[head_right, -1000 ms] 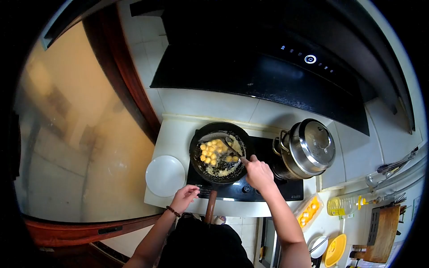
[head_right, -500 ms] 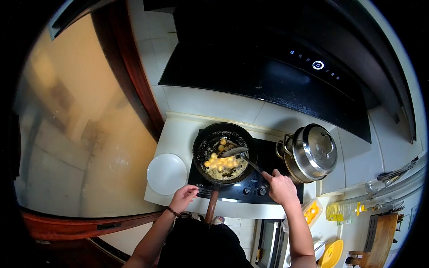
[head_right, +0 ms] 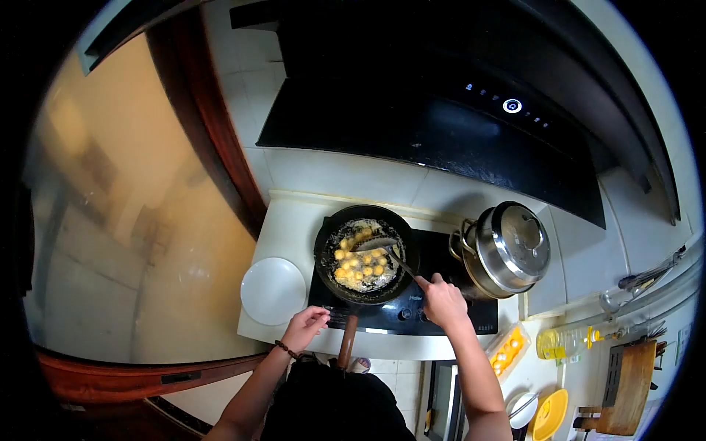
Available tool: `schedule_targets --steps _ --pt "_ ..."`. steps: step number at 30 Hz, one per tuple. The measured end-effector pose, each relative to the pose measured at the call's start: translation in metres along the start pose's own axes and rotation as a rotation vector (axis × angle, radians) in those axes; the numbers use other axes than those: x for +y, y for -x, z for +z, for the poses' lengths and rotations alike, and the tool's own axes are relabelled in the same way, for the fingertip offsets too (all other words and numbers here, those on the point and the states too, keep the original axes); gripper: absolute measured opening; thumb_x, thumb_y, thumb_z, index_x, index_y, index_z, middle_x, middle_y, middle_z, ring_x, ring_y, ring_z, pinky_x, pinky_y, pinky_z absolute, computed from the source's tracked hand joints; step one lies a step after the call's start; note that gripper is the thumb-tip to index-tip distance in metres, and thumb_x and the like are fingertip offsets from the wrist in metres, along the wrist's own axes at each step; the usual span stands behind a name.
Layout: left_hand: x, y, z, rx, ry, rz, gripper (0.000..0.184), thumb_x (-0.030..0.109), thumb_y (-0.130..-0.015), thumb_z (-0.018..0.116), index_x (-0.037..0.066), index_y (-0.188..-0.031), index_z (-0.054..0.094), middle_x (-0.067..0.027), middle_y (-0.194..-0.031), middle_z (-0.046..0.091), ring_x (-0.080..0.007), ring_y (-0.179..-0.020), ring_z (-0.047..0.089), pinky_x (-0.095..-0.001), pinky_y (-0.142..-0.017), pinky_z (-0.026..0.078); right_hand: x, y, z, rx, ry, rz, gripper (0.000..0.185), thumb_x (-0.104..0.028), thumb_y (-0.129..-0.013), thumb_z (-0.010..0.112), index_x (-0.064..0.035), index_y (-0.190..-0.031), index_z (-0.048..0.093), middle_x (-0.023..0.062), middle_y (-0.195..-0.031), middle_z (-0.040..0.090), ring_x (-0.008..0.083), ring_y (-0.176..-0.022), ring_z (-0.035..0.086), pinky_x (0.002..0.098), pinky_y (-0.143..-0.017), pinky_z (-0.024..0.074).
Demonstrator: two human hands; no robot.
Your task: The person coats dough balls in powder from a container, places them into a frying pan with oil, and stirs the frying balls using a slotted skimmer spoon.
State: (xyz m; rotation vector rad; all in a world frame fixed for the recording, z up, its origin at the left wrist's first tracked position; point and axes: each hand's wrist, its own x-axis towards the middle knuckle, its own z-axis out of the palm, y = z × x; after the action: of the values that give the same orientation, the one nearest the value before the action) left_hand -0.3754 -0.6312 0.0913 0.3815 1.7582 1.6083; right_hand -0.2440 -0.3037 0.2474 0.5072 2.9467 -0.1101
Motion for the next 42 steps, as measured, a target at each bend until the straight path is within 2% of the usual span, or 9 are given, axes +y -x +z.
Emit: schedule_targets --steps 7,9,13,21,23,24,34,37,42 --pt "-0.009 0.002 -0.008 -0.015 -0.068 0.013 0.025 0.025 -0.103 0.066 0.007 -0.122 0.066 -0.0033 -0.109 0.073 -0.0106 -0.093 0.069 -0.0270 -0.075 0.055 0.006 0.015 -0.021 -0.086 0.010 0.015 0.069 0.000 -0.075 0.066 -0.0215 -0.140 0.062 0.0191 -0.107 0.064 0.0413 -0.091 0.070 0.0505 -0.082 0.0591" --pt "-0.007 0.001 -0.006 -0.028 -0.059 -0.003 0.025 0.025 -0.104 0.066 0.007 -0.122 0.066 -0.0034 -0.110 0.073 -0.0107 -0.093 0.069 -0.0271 -0.075 0.055 0.005 0.004 0.001 0.030 -0.025 0.000 0.069 0.000 -0.074 0.067 -0.0215 -0.140 0.062 0.0193 -0.107 0.064 0.0415 -0.091 0.070 0.0507 -0.082 0.0590" --pt "-0.006 -0.002 -0.004 -0.011 -0.013 0.018 0.027 0.021 -0.099 0.071 0.003 -0.119 0.068 -0.0063 -0.104 0.074 -0.0123 -0.090 0.071 -0.0274 -0.080 0.056 -0.003 0.007 -0.012 -0.054 -0.049 0.036 0.069 0.000 -0.074 0.068 -0.0149 -0.140 0.061 0.0203 -0.109 0.064 0.0425 -0.095 0.070 0.0507 -0.084 0.0591" --pt "-0.002 -0.003 0.003 -0.061 0.010 0.045 0.024 0.018 -0.100 0.069 0.003 -0.119 0.068 -0.0058 -0.103 0.073 -0.0119 -0.089 0.070 -0.0269 -0.081 0.056 -0.003 -0.009 0.017 0.047 -0.123 0.089 0.067 0.002 -0.075 0.064 -0.0187 -0.139 0.063 0.0222 -0.113 0.065 0.0442 -0.097 0.069 0.0510 -0.089 0.0581" --pt "0.004 0.000 0.002 -0.046 -0.027 -0.002 0.024 0.018 -0.100 0.070 0.003 -0.119 0.068 -0.0058 -0.102 0.073 -0.0117 -0.090 0.070 -0.0272 -0.081 0.056 0.002 0.003 0.010 0.024 -0.240 0.055 0.064 0.003 -0.076 0.062 -0.0159 -0.138 0.064 0.0228 -0.111 0.065 0.0448 -0.098 0.068 0.0519 -0.090 0.0569" --pt "0.001 -0.002 0.000 -0.046 -0.026 -0.002 0.024 0.018 -0.100 0.070 0.003 -0.119 0.068 -0.0058 -0.102 0.073 -0.0117 -0.090 0.070 -0.0272 -0.081 0.056 0.002 0.010 0.001 0.028 -0.282 0.049 0.062 0.004 -0.077 0.055 -0.0100 -0.136 0.065 0.0237 -0.106 0.065 0.0445 -0.098 0.066 0.0517 -0.090 0.0549" --pt "-0.001 -0.004 0.001 -0.081 0.017 0.005 0.022 0.016 -0.100 0.069 0.003 -0.118 0.068 -0.0045 -0.103 0.072 -0.0107 -0.091 0.069 -0.0260 -0.082 0.056 0.011 0.025 0.004 0.037 -0.334 0.010 0.060 0.002 -0.076 0.060 -0.0104 -0.134 0.065 0.0243 -0.103 0.065 0.0448 -0.099 0.066 0.0511 -0.091 0.0545" --pt "-0.006 -0.005 0.000 -0.080 0.028 0.006 0.021 0.015 -0.100 0.069 0.003 -0.118 0.068 -0.0040 -0.102 0.071 -0.0106 -0.090 0.069 -0.0253 -0.080 0.055 0.000 0.025 0.010 0.083 -0.340 0.069 0.059 0.002 -0.076 0.059 -0.0090 -0.134 0.066 0.0248 -0.104 0.065 0.0451 -0.099 0.066 0.0509 -0.092 0.0545" --pt "-0.015 -0.007 -0.001 -0.117 -0.042 0.054 0.025 0.024 -0.103 0.067 0.008 -0.122 0.066 -0.0005 -0.105 0.072 -0.0094 -0.091 0.069 -0.0258 -0.073 0.053 0.004 0.026 0.025 0.068 -0.321 0.094 0.059 0.003 -0.076 0.059 -0.0077 -0.133 0.065 0.0260 -0.102 0.066 0.0456 -0.098 0.066 0.0504 -0.092 0.0544"
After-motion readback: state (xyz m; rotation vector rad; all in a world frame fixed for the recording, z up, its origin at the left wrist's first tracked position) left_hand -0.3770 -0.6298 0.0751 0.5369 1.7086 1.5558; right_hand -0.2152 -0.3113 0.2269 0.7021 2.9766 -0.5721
